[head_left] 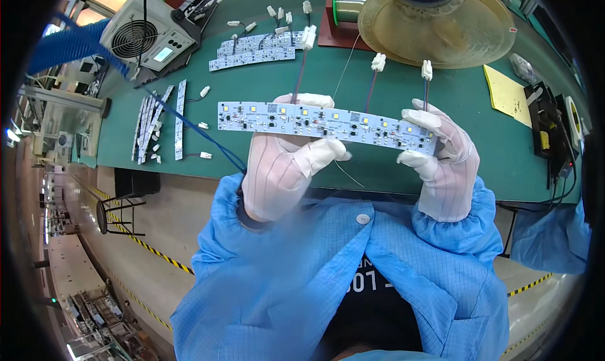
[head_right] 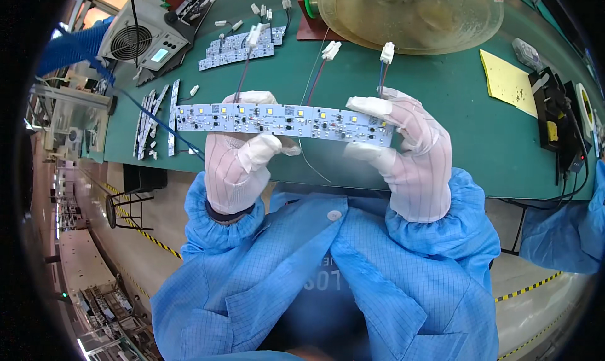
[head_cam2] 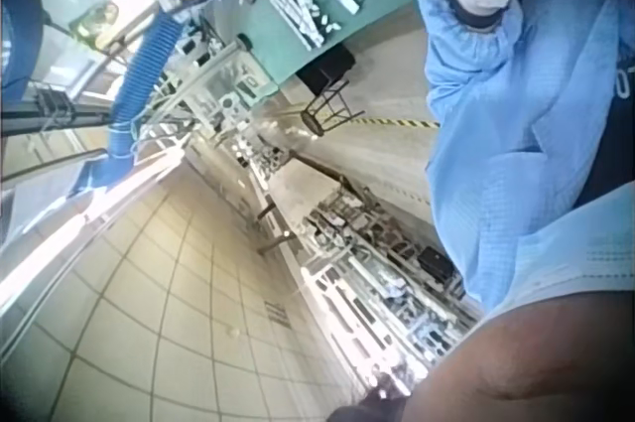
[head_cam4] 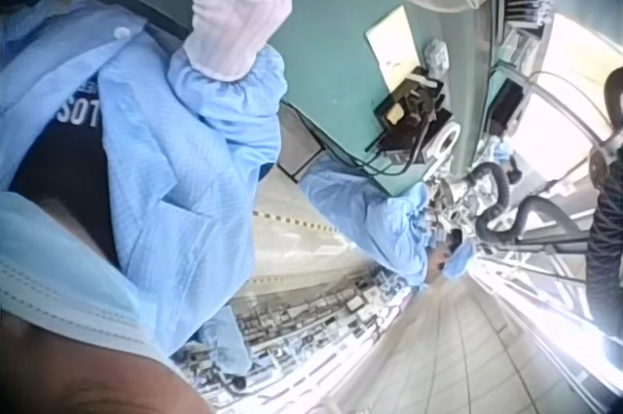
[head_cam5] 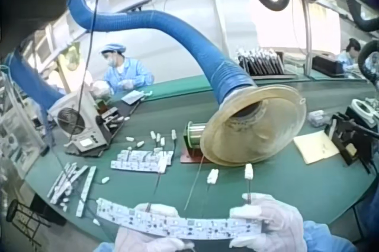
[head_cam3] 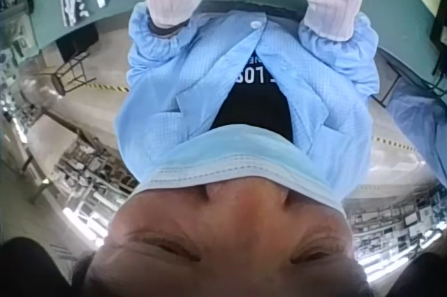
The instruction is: The user is preparing and soldering electronic components onto a printed circuit board at an industrial assembly station.
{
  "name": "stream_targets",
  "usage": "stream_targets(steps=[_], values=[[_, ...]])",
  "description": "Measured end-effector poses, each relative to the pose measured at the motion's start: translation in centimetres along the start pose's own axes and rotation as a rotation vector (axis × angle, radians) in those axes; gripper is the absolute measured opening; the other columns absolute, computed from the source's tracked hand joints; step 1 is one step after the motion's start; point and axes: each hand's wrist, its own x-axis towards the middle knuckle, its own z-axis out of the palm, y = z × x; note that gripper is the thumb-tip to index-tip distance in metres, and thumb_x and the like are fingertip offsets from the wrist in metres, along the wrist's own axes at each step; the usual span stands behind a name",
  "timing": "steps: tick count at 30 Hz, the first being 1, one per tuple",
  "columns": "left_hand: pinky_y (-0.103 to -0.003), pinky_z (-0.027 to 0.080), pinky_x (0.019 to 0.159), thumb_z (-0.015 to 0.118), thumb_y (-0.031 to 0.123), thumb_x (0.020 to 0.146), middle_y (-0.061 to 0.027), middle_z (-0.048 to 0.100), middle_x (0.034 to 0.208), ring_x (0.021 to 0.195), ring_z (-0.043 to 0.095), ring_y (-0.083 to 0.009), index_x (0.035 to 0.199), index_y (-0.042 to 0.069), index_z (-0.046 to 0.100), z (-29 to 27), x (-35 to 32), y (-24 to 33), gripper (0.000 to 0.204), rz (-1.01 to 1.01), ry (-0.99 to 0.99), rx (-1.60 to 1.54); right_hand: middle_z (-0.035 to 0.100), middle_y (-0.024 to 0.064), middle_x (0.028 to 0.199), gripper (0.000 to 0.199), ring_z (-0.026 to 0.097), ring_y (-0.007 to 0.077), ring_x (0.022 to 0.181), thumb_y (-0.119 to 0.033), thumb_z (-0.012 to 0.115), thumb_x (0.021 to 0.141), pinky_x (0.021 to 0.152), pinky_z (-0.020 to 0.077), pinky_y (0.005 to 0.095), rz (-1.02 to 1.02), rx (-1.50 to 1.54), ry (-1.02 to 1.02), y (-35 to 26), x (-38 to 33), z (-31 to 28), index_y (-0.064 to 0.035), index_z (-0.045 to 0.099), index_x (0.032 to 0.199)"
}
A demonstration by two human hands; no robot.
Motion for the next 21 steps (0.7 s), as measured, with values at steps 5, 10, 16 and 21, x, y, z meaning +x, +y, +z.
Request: stream_targets(steps=[5, 10, 16, 21], values=[[-0.033, 0.049, 0.081, 0.070, 0.003, 0.074, -0.0125, 0.062, 0.100, 0.089, 0.060, -0.0198, 0.124, -0.003, 0.047, -4.0, -0.7, 0.1, 0.056, 0.022, 0.016, 0.274, 0.058, 0.0183, 0.121, 0.059, 0.058, 0.0231, 0.109, -0.023, 0.083, 0.068, 0.095, 0.0448, 0.0338, 0.052, 0.157, 0.019, 0.9, 0.1, -1.0, 0.0047, 0.060, 0.115], [-0.031, 0.048, 0.077, 0.066, 0.003, 0.071, -0.0117, 0.060, 0.100, 0.085, 0.059, -0.0174, 0.125, -0.002, 0.048, -5.9, -1.2, 0.0, 0.057, 0.296, 0.200, 0.125, 0.065, 0.0129, 0.108, 0.055, 0.060, 0.0180, 0.100, -0.024, 0.084, 0.067, 0.090, 0.0467, 0.0301, 0.023, 0.280, 0.082, 1.0, 0.5, -1.0, 0.0030, 0.063, 0.110], [-0.027, 0.047, 0.079, 0.063, -0.006, 0.074, -0.0089, 0.060, 0.100, 0.084, 0.058, -0.0143, 0.117, -0.004, 0.054, -5.7, -1.5, -0.2, 0.044, 0.376, 0.242, 0.209, 0.064, 0.0107, 0.106, 0.049, 0.060, 0.0173, 0.095, -0.020, 0.079, 0.072, 0.087, 0.0466, 0.0283, 0.102, 0.176, 0.025, 1.1, 0.9, -1.1, 0.0001, 0.062, 0.114], [-0.026, 0.047, 0.080, 0.066, -0.006, 0.077, -0.0072, 0.061, 0.095, 0.085, 0.057, -0.0132, 0.119, -0.003, 0.054, -5.6, -1.6, 0.2, 0.043, 0.395, 0.184, 0.255, 0.063, 0.0097, 0.106, 0.046, 0.060, 0.0171, 0.095, -0.016, 0.075, 0.074, 0.086, 0.0463, 0.0276, 0.085, 0.114, 0.021, 1.5, 1.0, -1.2, -0.0006, 0.062, 0.115]])
